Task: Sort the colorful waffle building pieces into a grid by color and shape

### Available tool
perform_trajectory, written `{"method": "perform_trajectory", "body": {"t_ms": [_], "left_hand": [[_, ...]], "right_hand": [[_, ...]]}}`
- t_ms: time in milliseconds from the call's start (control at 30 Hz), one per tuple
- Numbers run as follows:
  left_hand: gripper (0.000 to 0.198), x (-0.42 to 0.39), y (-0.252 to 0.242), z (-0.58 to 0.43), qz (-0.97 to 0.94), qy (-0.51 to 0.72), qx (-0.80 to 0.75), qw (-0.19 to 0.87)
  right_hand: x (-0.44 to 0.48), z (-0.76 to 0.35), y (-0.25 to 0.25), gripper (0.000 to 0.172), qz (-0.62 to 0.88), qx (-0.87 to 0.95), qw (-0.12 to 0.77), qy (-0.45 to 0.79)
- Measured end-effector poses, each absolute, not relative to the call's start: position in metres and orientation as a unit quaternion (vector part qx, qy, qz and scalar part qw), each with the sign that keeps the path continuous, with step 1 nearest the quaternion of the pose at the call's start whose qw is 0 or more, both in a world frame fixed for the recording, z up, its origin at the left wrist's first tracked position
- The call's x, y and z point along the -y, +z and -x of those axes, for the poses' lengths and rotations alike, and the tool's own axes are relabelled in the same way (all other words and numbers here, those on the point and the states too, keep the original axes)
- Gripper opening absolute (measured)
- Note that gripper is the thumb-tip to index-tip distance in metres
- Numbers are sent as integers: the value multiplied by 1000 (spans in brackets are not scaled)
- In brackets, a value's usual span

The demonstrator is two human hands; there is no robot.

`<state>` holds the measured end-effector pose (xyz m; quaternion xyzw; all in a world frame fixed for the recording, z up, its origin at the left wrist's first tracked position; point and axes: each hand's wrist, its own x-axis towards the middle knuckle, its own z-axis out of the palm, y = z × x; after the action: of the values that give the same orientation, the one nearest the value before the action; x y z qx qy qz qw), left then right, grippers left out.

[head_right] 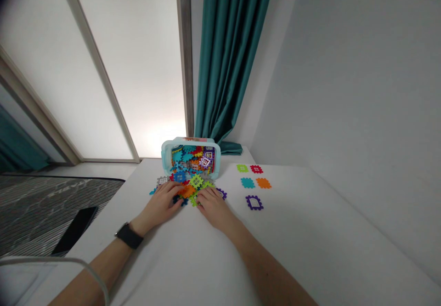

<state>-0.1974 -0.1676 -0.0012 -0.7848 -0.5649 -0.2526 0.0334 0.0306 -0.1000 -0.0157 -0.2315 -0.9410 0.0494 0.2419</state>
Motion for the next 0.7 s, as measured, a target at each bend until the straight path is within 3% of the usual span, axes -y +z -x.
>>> {"method": "perform_trajectory", "body": {"t_ms": [333, 433, 567, 700], "left_hand": [[32, 169, -1, 192, 820, -249, 515, 3], [29, 171, 0, 191, 825, -236, 513, -6], [31, 171, 0, 191, 822, -237, 518, -12], [37, 172, 0, 190, 823, -235, 518, -13]], "right_hand": [[100, -30, -22, 11, 222, 910, 309, 168], [97, -39, -22, 10, 242, 911, 296, 153], [93, -51, -22, 32, 241, 923, 271, 130], [93, -50, -19, 26, 222, 939, 238, 111]]}}
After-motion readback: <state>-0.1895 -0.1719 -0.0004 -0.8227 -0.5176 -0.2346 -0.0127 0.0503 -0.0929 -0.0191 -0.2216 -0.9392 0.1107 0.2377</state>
